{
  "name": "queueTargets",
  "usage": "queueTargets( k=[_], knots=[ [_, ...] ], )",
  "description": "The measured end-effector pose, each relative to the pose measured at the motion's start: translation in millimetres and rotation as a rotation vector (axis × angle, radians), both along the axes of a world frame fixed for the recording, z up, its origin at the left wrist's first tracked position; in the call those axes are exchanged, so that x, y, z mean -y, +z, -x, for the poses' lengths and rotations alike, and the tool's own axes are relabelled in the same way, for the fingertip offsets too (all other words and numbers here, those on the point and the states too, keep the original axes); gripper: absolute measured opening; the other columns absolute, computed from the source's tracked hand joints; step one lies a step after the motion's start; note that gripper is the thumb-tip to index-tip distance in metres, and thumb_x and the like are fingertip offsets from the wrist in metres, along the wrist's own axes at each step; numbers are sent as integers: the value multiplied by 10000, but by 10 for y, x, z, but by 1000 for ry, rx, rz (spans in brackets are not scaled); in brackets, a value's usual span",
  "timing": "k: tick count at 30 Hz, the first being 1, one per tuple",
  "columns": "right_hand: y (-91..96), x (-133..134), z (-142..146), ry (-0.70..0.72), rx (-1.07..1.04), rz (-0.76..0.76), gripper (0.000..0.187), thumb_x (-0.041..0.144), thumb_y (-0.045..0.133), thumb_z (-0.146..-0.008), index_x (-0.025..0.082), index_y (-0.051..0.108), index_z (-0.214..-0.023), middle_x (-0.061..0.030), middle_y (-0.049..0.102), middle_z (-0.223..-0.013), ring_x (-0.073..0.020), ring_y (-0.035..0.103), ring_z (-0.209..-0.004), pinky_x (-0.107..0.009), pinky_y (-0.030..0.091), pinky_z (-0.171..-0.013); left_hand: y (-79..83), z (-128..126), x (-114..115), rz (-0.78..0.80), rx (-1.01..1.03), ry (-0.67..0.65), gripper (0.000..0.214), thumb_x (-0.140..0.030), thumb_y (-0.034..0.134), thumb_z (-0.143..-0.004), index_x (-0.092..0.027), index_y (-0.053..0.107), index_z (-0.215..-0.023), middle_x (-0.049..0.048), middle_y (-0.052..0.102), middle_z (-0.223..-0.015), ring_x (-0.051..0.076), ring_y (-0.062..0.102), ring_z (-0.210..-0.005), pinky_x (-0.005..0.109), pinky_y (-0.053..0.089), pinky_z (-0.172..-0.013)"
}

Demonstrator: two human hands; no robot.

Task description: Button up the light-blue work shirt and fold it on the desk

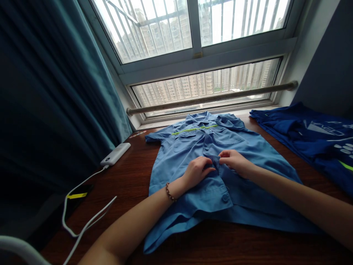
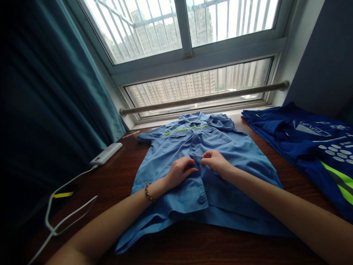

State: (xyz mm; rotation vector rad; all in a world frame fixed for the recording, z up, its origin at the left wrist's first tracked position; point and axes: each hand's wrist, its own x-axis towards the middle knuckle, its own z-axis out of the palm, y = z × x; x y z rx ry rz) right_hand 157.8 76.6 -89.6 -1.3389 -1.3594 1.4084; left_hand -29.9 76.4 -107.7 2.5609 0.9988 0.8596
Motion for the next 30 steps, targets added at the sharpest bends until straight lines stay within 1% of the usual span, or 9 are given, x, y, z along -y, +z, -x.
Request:
queueTargets(
  k=[3, 5, 7, 10, 13, 17, 19, 24, 30],
  knots=[
    [-47, -3, 10, -100, -12, -122, 173, 203, 580, -574, 142, 564, -735, 17, 558, -603, -96, 470, -530, -189, 336, -473, 11, -5, -5, -7, 43, -13, 249, -384, 512, -819, -153, 553, -903, 41, 561, -804, 149, 505, -741, 271, 423, -700],
    [-74, 11, 26, -89, 38, -209, 182, 207, 592, -570, 138, 584, -738, 1, 586, -644, -127, 520, -618, -205, 382, -553, 13, -10, -7, -6, 58, -30, 237, -370, 514, -821, -152, 556, -904, 44, 550, -805, 149, 501, -749, 270, 424, -699],
    [-98, 32, 50, -54, 78, -254, 178, 213, 596, -571, 133, 600, -731, -6, 596, -659, -143, 538, -659, -215, 394, -593, 8, -16, -11, 4, 83, -45, 222, -353, 524, -817, -154, 560, -908, 48, 548, -826, 147, 503, -751, 267, 426, -692],
    [-130, 50, 79, -17, 66, -229, 188, 232, 589, -587, 130, 599, -744, -9, 601, -648, -145, 539, -631, -220, 390, -568, -6, -20, -15, 34, 122, -47, 201, -329, 567, -792, -153, 567, -889, 40, 546, -820, 133, 503, -710, 255, 428, -655],
    [-154, 49, 86, -21, 96, -217, 176, 231, 591, -589, 129, 595, -732, -17, 606, -651, -151, 544, -629, -225, 394, -559, -16, -17, -18, 83, 160, -23, 224, -328, 621, -748, -153, 557, -872, 16, 552, -772, 118, 501, -658, 242, 430, -618],
    [-170, 58, 83, -48, 232, -378, 125, 202, 575, -605, 143, 596, -713, -11, 605, -669, -156, 553, -648, -238, 407, -590, -25, -9, -21, 120, 186, 21, 265, -342, 663, -704, -156, 545, -850, -8, 556, -722, 109, 503, -628, 231, 426, -592],
    [-179, 67, 88, -30, 248, -444, 113, 196, 566, -615, 149, 593, -714, -4, 601, -676, -150, 551, -648, -238, 409, -597, -32, -8, -24, 117, 174, 25, 252, -341, 664, -703, -155, 551, -831, -13, 552, -705, 107, 502, -621, 229, 420, -587],
    [-219, 61, 107, 33, 95, -362, 130, 244, 586, -624, 145, 578, -707, -3, 589, -658, -149, 543, -644, -235, 412, -582, -51, -7, -31, 100, 174, -8, 233, -342, 651, -717, -147, 552, -800, 1, 557, -729, 109, 503, -633, 234, 425, -596],
    [-215, 46, 112, 47, -43, -304, 173, 271, 622, -607, 139, 574, -709, 4, 574, -666, -136, 527, -628, -231, 397, -577, -44, 1, -30, 54, 177, -23, 228, -360, 627, -737, -152, 566, -808, 19, 563, -756, 121, 513, -662, 250, 439, -618]
  ],
)
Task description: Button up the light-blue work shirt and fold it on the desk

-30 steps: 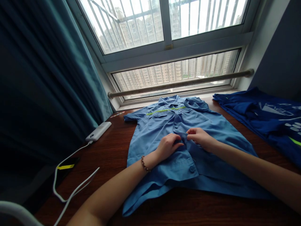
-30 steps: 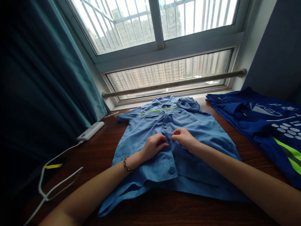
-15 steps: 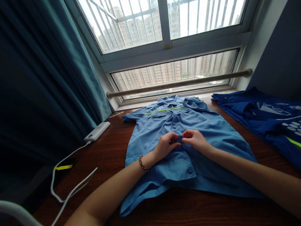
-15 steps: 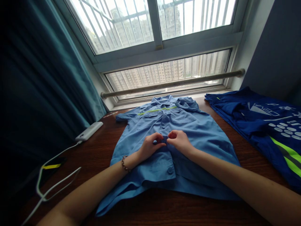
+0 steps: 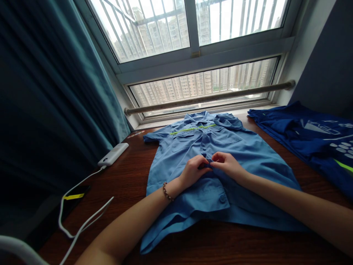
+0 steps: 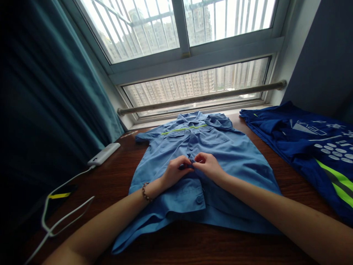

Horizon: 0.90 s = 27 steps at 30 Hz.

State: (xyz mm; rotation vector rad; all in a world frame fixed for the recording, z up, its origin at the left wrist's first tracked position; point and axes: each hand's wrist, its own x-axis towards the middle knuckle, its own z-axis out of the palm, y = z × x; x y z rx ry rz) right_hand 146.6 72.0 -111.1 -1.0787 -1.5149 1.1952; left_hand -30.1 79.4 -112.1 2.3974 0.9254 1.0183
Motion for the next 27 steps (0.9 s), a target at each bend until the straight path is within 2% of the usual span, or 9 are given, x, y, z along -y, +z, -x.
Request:
queueTargets(
  k=[7, 12, 16, 21, 24, 27],
  knots=[
    [99, 22, -10, -1, -107, 129, 212, 283, 659, -570, 137, 580, -701, 15, 573, -661, -130, 513, -653, -243, 379, -645, 16, 0, 0, -52, 55, -28, 199, -335, 622, -748, -149, 604, -816, 27, 566, -712, 135, 524, -671, 264, 443, -619],
    [103, 23, -24, 0, -137, 167, 209, 284, 663, -573, 140, 593, -707, 20, 577, -672, -128, 512, -662, -243, 373, -657, 14, -15, -11, -97, 125, -62, 168, -314, 627, -746, -158, 614, -806, 56, 569, -863, 137, 546, -749, 274, 467, -668],
    [78, 15, -24, 50, -154, 152, 216, 289, 662, -584, 144, 606, -733, 10, 598, -700, -140, 531, -687, -251, 389, -670, 24, -20, -5, -67, 130, -55, 190, -324, 641, -729, -157, 592, -804, 65, 537, -970, 114, 536, -719, 268, 472, -666],
    [67, 8, -25, 125, -103, 95, 225, 303, 655, -606, 140, 635, -759, -14, 625, -758, -164, 561, -743, -272, 418, -726, 18, -8, 13, 21, 67, -4, 367, -348, 677, -689, -167, 529, -973, 5, 563, -784, 122, 533, -690, 261, 456, -662],
    [56, 7, -23, 125, -59, 66, 232, 315, 653, -618, 135, 643, -765, -21, 628, -767, -170, 570, -744, -273, 433, -720, 13, 1, 19, -12, -2, -1, 335, -361, 658, -706, -164, 530, -944, -4, 553, -764, 124, 531, -693, 249, 444, -651],
    [48, 22, -13, 135, 7, 14, 239, 329, 640, -650, 134, 647, -788, -24, 621, -751, -158, 571, -674, -252, 443, -623, -2, 11, 18, -76, -72, 6, 276, -360, 624, -739, -166, 532, -912, 2, 543, -771, 126, 525, -691, 246, 442, -642]
  ],
)
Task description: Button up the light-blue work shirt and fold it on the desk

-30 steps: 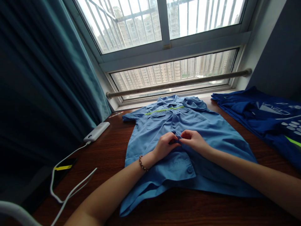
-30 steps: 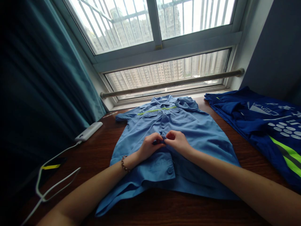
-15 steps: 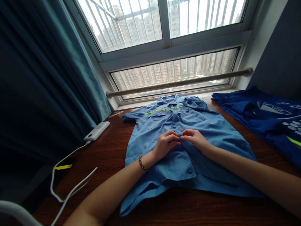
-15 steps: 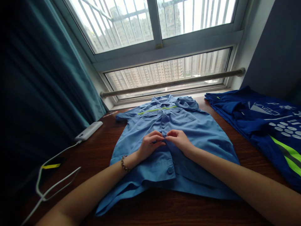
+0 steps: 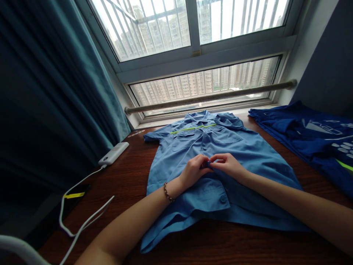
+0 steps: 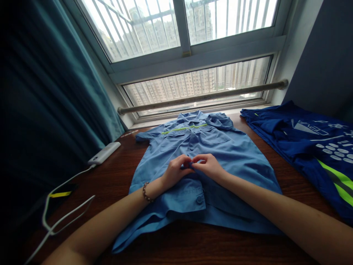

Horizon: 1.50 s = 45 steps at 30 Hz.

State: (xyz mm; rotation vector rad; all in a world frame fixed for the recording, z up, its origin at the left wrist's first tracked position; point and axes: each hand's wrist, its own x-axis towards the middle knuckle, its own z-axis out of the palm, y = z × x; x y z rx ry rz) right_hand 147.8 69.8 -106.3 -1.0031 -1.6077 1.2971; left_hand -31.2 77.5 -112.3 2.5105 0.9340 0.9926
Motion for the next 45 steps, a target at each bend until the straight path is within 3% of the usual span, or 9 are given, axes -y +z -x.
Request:
queueTargets(
  k=[5, 9, 12, 17, 20, 23, 27, 36, 45],
  knots=[
    [28, 106, 30, -106, 234, -418, 129, 259, 572, -750, 175, 670, -754, -27, 585, -778, -118, 530, -610, -229, 416, -551, -60, 21, -1, -72, -60, 34, 198, -313, 565, -791, -165, 515, -912, 13, 555, -771, 133, 543, -684, 249, 456, -636],
    [48, 237, 50, -126, 533, -790, 196, 177, 466, -830, 178, 657, -784, -54, 563, -769, -147, 522, -699, -260, 411, -642, -87, 25, 11, -118, -78, 78, 139, -224, 545, -791, -171, 506, -913, 7, 570, -750, 136, 560, -677, 257, 466, -659],
    [46, 344, 84, -108, 706, -943, 248, 150, 413, -847, 155, 617, -706, -56, 521, -695, -155, 492, -661, -268, 388, -611, -87, 23, 8, -113, -75, 116, 190, -142, 515, -771, -180, 480, -955, -9, 562, -727, 129, 558, -658, 250, 468, -646],
    [78, 460, 154, -12, 617, -936, 190, 127, 421, -829, 167, 578, -731, -37, 508, -707, -148, 480, -654, -261, 401, -619, -82, 38, -17, -133, -10, 173, 324, -88, 487, -753, -190, 431, -1056, -17, 562, -756, 120, 564, -677, 244, 472, -646],
    [102, 401, 134, -198, 531, -860, 135, 128, 472, -802, 168, 563, -893, -60, 525, -863, -181, 494, -819, -295, 416, -754, -80, 41, -9, -157, -9, 139, 292, -111, 502, -770, -188, 450, -1048, 1, 583, -801, 127, 576, -724, 258, 478, -686],
    [78, 294, 83, -284, 594, -746, 293, 100, 543, -711, 174, 529, -994, -69, 512, -962, -207, 486, -896, -314, 417, -795, -72, 36, -2, -130, 13, 122, 273, -132, 525, -776, -186, 465, -1037, 7, 596, -820, 127, 582, -729, 257, 482, -688],
    [8, 223, 41, -254, 644, -645, 219, 73, 507, -713, 182, 537, -900, -33, 527, -868, -169, 515, -781, -266, 424, -723, -30, 30, -15, -98, 34, 87, 195, -151, 543, -777, -178, 511, -967, 12, 595, -824, 126, 575, -734, 258, 479, -692],
    [4, 180, -3, -299, 601, -716, 118, 99, 500, -739, 185, 523, -817, -20, 507, -812, -151, 504, -716, -241, 395, -665, 87, 5, -15, 33, 104, -13, 106, -230, 573, -782, -157, 581, -858, 19, 593, -776, 126, 561, -706, 256, 473, -655],
    [6, 207, 25, -260, 596, -770, 73, 106, 489, -734, 174, 508, -718, -25, 507, -742, -154, 502, -684, -250, 392, -650, -1, 40, 6, -174, -16, 140, 101, -239, 529, -808, -165, 544, -741, -1, 557, -681, 121, 533, -635, 242, 440, -596]
  ],
)
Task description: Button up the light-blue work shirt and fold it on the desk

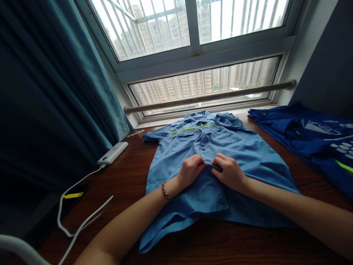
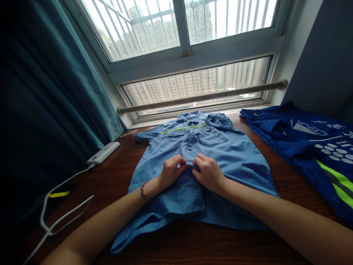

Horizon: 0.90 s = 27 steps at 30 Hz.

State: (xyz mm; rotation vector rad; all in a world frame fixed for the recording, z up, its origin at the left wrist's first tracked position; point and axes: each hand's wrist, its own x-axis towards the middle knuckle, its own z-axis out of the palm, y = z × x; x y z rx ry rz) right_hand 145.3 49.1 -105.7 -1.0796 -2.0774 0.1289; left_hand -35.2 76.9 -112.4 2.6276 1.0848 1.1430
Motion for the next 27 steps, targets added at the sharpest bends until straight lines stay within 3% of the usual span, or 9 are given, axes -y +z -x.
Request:
queueTargets(
  k=[16, 21, 27],
  knots=[
    [-28, 49, -5, -85, 214, -192, 151, 141, 433, -812, 170, 523, -694, -28, 499, -692, -154, 480, -663, -266, 339, -621, 19, -29, 56, -92, -50, -29, 93, -138, 443, -825, -150, 531, -852, 19, 574, -714, 126, 557, -653, 237, 454, -620],
    [-23, 77, -8, -48, 307, -249, 172, 129, 415, -819, 165, 534, -701, -38, 500, -706, -164, 472, -698, -280, 321, -632, 17, -16, 52, -144, -114, -48, 56, -171, 478, -804, -149, 529, -802, 24, 550, -682, 129, 538, -624, 233, 444, -580],
    [1, 73, 0, -12, 336, -306, 186, 127, 413, -810, 166, 529, -669, -36, 491, -690, -160, 449, -682, -287, 299, -613, 38, -9, 75, -306, -248, -3, 159, -214, 436, -841, -154, 526, -724, 15, 533, -618, 115, 514, -551, 218, 407, -514]
  ],
)
